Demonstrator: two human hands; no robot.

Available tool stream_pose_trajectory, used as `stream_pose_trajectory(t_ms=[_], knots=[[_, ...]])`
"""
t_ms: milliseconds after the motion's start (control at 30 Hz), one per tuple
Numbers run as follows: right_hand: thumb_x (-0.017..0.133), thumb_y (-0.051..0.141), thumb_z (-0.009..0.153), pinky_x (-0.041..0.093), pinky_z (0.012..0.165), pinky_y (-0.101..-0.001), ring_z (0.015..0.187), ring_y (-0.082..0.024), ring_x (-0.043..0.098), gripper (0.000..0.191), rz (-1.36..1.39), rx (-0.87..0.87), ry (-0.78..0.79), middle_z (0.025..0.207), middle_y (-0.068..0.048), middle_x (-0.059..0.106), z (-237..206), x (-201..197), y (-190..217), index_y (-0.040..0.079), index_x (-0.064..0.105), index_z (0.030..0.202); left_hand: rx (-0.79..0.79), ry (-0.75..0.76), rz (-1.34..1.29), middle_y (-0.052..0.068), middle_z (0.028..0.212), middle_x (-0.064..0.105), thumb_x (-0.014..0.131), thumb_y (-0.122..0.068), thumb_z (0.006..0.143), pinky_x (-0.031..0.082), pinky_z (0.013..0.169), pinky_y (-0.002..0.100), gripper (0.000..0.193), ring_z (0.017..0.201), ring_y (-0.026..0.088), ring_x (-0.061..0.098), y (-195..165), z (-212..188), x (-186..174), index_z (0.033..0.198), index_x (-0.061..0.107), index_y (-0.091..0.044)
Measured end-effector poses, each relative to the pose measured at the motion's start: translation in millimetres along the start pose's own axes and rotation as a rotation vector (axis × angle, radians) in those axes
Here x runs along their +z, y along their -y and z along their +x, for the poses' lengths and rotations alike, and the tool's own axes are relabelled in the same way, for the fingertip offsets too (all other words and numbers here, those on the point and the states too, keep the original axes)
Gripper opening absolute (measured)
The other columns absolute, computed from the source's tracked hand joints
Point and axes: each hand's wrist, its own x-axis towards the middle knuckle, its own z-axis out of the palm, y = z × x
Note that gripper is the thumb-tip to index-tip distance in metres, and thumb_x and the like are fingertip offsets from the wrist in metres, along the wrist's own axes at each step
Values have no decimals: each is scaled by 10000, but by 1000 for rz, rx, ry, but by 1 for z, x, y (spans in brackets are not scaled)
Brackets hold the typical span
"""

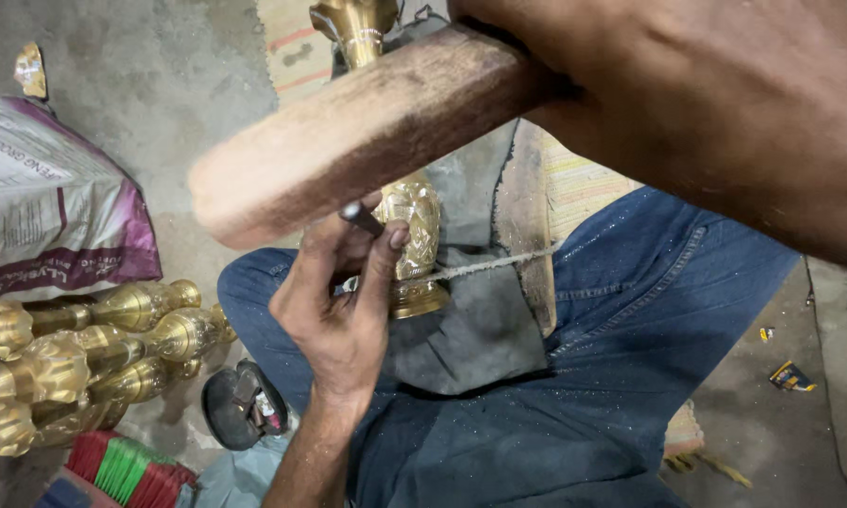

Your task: The person sits on the floor and uses a chisel and wooden mallet to engrave decorative patterns into a brass vase. They repeatedly strike the chisel against the vase surface, rotating the object to work on different sections.

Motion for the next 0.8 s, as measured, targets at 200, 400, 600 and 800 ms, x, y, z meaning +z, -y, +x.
stream_pose_trajectory(t_ms=[200,400,600,800], knots=[[781,281,951,554,623,-371,719,-274,711,345,120,254,261,855,-137,700,-12,12,-4,69,678,1204,79,21,58,111,1211,756,778,30,1008,621,810,235,304,919,99,761,-2,-2,-1,1280,644,18],[735,218,979,570,634,-356,731,-232,712,176,-76,90,213,841,-89,694,2,-2,5,91,688,1092,-15,-16,83,65,947,778,817,20,963,585,775,245,239,830,112,747,-6,-2,0,1167,692,10],[724,194,961,565,652,-364,767,-241,687,206,-170,-25,146,869,-89,653,4,-3,8,58,651,1097,-20,-27,44,82,970,770,810,3,969,595,777,250,258,849,102,745,-6,0,0,1176,661,37],[726,161,936,551,647,-379,784,-235,688,153,-212,-31,122,865,-74,646,0,-7,9,63,641,1019,-25,-20,27,74,912,767,806,6,963,596,755,249,254,845,102,746,-5,1,1,1173,667,32]])
